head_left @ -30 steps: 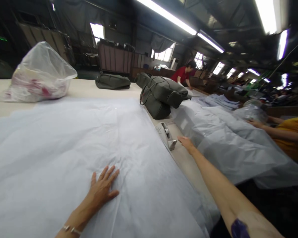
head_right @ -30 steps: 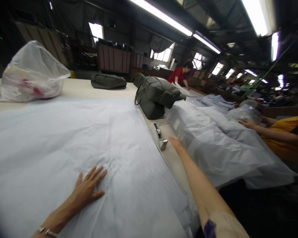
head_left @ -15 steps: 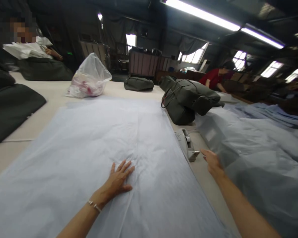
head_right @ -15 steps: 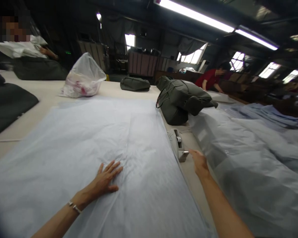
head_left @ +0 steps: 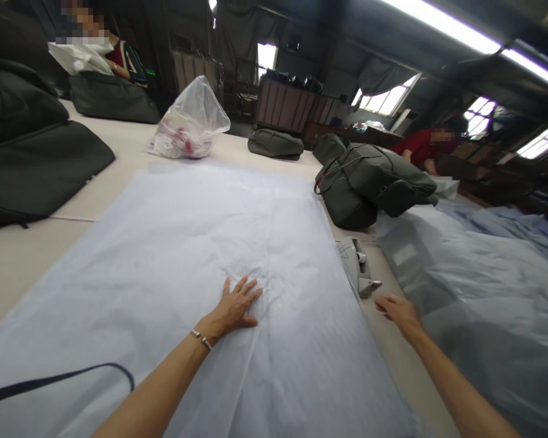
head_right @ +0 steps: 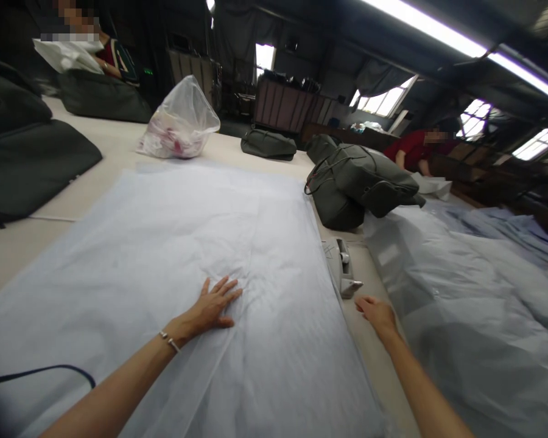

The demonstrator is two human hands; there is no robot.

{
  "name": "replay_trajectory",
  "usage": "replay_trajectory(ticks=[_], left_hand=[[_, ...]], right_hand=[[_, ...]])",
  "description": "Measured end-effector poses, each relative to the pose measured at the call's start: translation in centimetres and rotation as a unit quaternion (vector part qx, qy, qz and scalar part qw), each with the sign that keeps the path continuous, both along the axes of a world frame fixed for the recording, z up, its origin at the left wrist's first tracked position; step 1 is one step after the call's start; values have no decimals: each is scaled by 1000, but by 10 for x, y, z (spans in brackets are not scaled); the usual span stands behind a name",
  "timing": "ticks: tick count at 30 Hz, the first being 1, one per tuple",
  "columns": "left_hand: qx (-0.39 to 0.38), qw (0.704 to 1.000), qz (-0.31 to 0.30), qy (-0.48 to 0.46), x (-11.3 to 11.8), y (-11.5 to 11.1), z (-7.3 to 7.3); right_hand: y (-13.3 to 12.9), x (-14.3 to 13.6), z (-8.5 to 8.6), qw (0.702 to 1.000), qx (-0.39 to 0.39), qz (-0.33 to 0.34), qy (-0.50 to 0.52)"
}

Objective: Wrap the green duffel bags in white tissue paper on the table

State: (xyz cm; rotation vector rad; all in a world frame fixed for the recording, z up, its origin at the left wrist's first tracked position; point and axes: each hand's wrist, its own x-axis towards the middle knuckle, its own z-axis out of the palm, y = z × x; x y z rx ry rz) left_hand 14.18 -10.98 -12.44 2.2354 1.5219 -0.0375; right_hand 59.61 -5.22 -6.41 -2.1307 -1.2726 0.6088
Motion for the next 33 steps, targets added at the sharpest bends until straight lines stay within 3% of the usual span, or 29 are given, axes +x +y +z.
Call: replay_trajectory(ticks=[2,6,8,11,15,18,23,26,28,30,33], left_hand=[[14,1000,-1,-12,-1,0,-5],[34,999,0,-14,-2,-1,-10],[33,999,0,-12,-2,-2,-10],[32,999,-1,-18,-2,-1,-11],[41,999,-2,-33,-1,0,-17],[42,998,-2,-40,-1,0,-18],[38,998,-2,-41,-2,0,-15],[40,998,1,-42,-2,0,-15],[38,998,0,-45,-2,0,-14],[34,998,-3,-51,-2,0,-8],[29,998,-3,-62,-5,1,3]], right_hand=[[3,-55,9,987,-24,120,104],[20,-195,18,896,-126,345,249],[29,-250,15,869,-186,397,229],[42,-294,0,874,-238,407,115],[58,-304,-26,886,-278,370,-18],[67,-304,-34,878,-297,360,-104],[66,-298,-27,883,-232,339,-225],[55,-285,-21,889,-199,331,-245],[50,-276,-20,909,-140,318,-229],[47,-273,-22,924,-22,324,-200],[46,-282,-38,887,122,401,-196]])
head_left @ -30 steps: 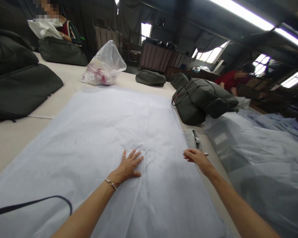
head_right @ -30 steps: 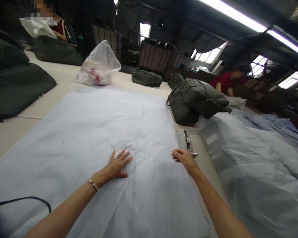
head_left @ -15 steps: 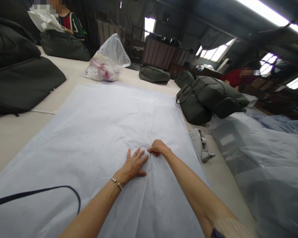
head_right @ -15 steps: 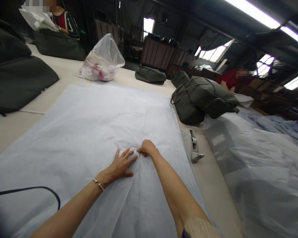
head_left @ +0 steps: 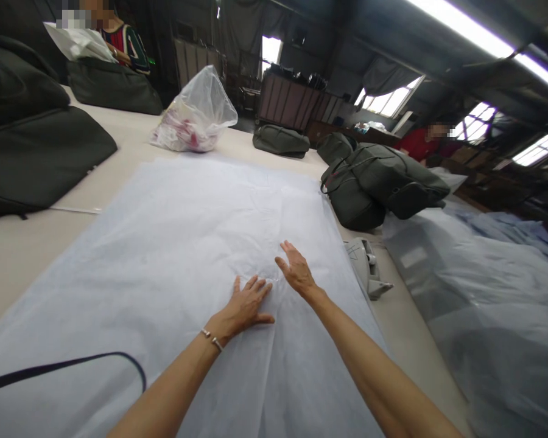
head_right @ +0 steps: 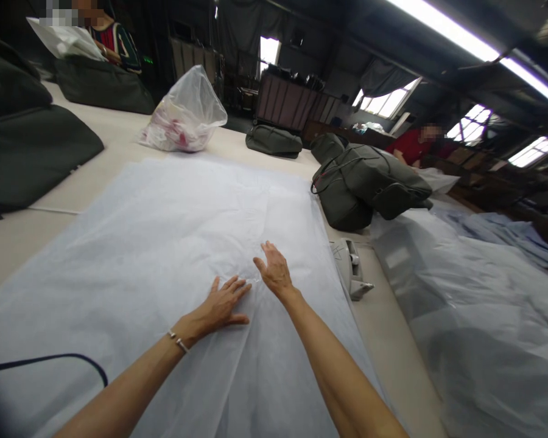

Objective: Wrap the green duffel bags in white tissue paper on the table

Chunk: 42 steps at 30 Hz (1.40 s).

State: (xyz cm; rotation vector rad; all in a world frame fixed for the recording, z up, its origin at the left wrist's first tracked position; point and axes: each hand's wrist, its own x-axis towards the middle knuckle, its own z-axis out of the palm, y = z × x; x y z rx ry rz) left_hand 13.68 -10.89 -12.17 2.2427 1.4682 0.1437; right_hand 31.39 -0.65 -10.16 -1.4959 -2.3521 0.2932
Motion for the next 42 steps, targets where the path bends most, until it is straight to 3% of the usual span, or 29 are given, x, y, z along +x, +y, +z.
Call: replay_trajectory(ticks=[4,7,9,12,16,26,30,32,35,39,42], left_hand=[[65,997,45,16,-17,4,6],[122,985,105,67,-39,10,-3],[97,984,120,89,-51,14,-12],[63,987,118,93,-62,23,-21],[57,988,113,84,-70,47,-23],[94,987,94,88,-114,158,-33],[110,985,99,93,-120,175,-33],[100,986,93,95,-121,175,-30],[80,987,92,101,-119,162,-21],[68,992,50,97,-100,114,-2],[15,996,-9,87,-77,51,16]], right_hand=[[-4,-19,-33,994,-3,69,-88],[-9,-24,-51,989,-28,69,-124],[-8,-24,-55,988,-34,69,-135],[2,-28,-54,987,-38,68,-143],[33,-45,-52,986,-43,61,-149],[143,-90,-51,984,-64,28,-164],[142,-90,-29,989,-81,-6,-127],[119,-79,-13,994,-62,14,-89],[63,-54,1,993,-44,89,-65],[-1,-22,-17,980,-75,153,-107],[-14,-16,-36,977,-95,151,-119]])
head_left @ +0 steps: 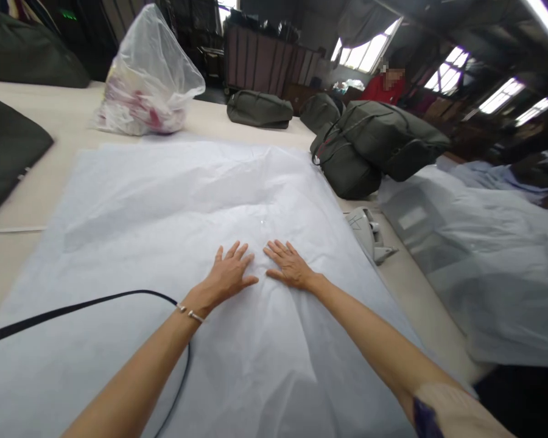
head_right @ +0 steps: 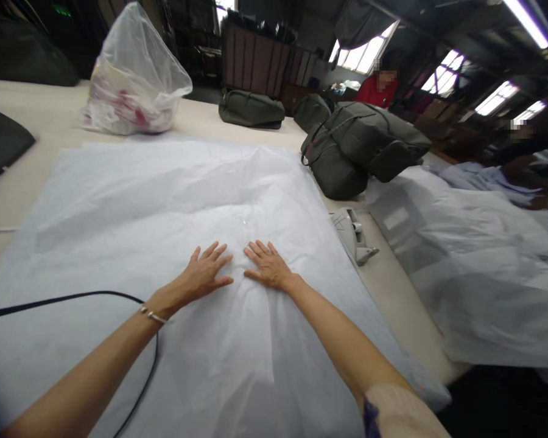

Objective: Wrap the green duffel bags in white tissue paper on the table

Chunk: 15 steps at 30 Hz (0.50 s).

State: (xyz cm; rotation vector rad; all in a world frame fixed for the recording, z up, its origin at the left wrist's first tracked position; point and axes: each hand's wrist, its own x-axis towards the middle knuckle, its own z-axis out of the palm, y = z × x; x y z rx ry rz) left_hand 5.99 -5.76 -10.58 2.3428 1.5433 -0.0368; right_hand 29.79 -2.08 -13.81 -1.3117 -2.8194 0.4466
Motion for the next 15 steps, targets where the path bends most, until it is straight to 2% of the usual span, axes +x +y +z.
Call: replay_trajectory(ticks=[2,3,6,8,9,11,13,15], left_hand=[[-55,998,-30,-14,15,-45,11],[-82,996,-37,-18,21,-66,15],[-128,992,-19,-4,35,-113,20],[-129,992,6,11,40,-127,17],[-128,992,16,14,43,-130,15],[-125,992,30,19,47,-132,10],[-119,992,40,24,52,-132,7],[-112,992,45,29,56,-134,5]], right_hand=[[1,-4,1,1000,-18,-22,5],[2,-6,7,999,-29,-37,12],[-10,-3,42,990,-51,-99,88],[-34,11,68,968,-101,-144,178],[-53,21,79,948,-159,-167,220],[-97,44,92,882,-322,-204,276],[-147,68,93,803,-465,-234,291],[-194,86,84,747,-543,-262,282]])
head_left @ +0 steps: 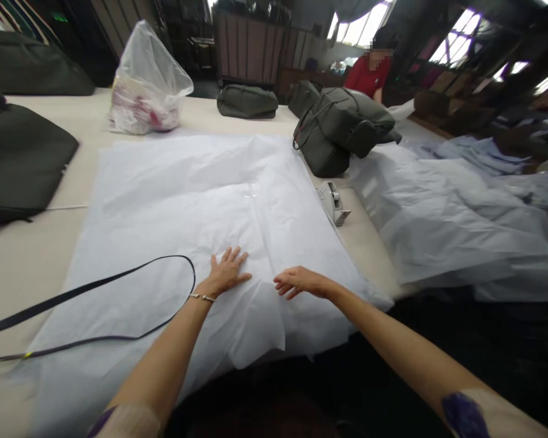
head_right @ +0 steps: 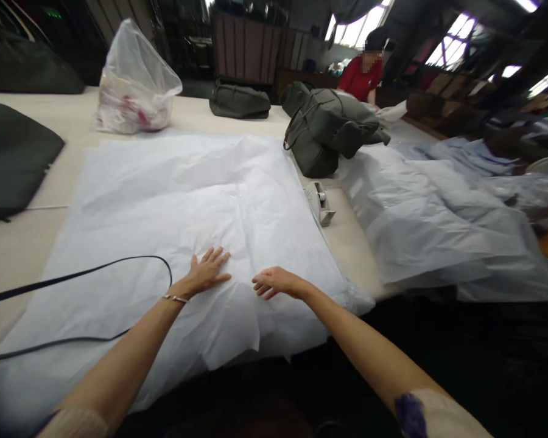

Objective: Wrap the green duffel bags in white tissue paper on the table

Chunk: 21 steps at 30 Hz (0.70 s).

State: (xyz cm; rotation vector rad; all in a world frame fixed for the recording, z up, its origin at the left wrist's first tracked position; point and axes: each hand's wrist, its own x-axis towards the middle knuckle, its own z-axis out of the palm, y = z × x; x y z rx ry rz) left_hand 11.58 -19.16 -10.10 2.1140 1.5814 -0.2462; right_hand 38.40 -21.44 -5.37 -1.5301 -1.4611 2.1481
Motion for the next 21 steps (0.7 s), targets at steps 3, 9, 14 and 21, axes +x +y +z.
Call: replay_trajectory(ticks=[3,9,14,21], left_hand=[[2,1000,-3,8,4,-4,0],[19,999,1,28,12,-6,1],[57,998,-17,14,22,-25,11],[29,997,-66,-13,32,-90,22]], right_hand=[[-53,12,-16,996,-75,-13,37],[-95,-11,-23,996,-15,-81,18],[-99,-26,-22,990,22,-111,-89],[-117,-22,-31,990,-29,-101,-94]])
